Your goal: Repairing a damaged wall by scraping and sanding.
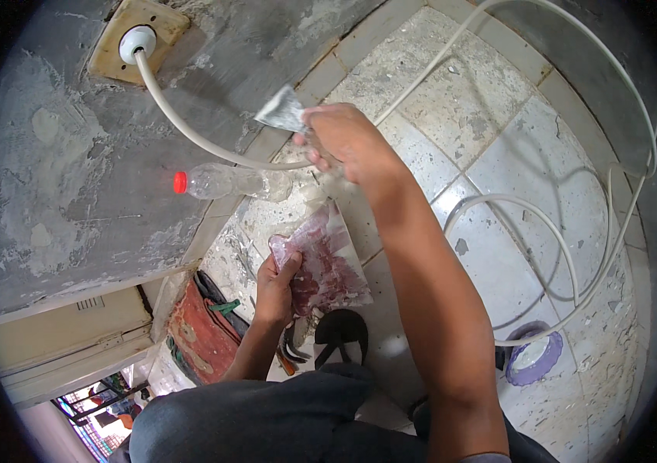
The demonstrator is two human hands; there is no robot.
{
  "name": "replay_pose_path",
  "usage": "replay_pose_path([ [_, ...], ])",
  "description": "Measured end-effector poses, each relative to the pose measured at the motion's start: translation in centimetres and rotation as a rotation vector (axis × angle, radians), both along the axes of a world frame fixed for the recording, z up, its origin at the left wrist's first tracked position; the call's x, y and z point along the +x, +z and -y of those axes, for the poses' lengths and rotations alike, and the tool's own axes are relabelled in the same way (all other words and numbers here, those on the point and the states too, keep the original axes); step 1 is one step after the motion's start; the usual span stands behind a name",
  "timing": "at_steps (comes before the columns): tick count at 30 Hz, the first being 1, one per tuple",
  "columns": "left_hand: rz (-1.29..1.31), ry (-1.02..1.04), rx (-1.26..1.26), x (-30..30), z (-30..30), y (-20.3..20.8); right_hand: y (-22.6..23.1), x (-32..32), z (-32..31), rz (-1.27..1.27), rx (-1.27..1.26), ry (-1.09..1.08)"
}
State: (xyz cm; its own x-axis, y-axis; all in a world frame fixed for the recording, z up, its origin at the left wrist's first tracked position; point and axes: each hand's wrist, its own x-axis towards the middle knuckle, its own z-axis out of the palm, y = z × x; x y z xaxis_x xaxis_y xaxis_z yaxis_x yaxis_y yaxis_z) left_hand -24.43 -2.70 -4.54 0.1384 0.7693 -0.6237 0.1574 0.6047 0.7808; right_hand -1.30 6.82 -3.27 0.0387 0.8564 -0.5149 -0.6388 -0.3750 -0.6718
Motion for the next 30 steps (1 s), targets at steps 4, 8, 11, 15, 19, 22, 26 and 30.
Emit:
replay_pose_path([
  [4, 0.053, -0.006, -0.016, -0.3, -0.1, -0.1, -0.3, -0.6, 0.0, 0.048, -0.041, 0.001],
  [8, 0.026, -0.001, -0.021, -0.6, 0.2, -0.3, 0.0, -1.8, -0.5, 0.042, -0.043, -0.007],
  [11, 0.041, -0.01, -0.033, -0.6, 0.4, -0.4, 0.1, -1.7, -0.1, -0.038, -0.028, -0.036],
  [15, 0.06, 0.007, -0.043, -0.4, 0.4, -0.3, -0.4, -1.3, 0.9, -0.007, 0.012, 0.002],
  [19, 0.052, -0.001, -0.021, -0.3, 0.4, -0.2, -0.9, -1.8, 0.8, -0.021, -0.069, -0.047],
  [22, 0.045, -0.013, -0.034, -0.4, 0.4, -0.1, -0.8, -2.4, 0.2, -0.061, -0.086, -0.044],
  [26, 0.038, -0.005, -0.031, -0.3, 0.3, -0.2, -0.2, -2.6, -0.3, -0.056, -0.076, -0.04],
  [30, 0.014, 0.022, -0.063, -0.4, 0.2, -0.1, 0.3, -2.5, -0.3, -0.022, -0.101, -0.031],
])
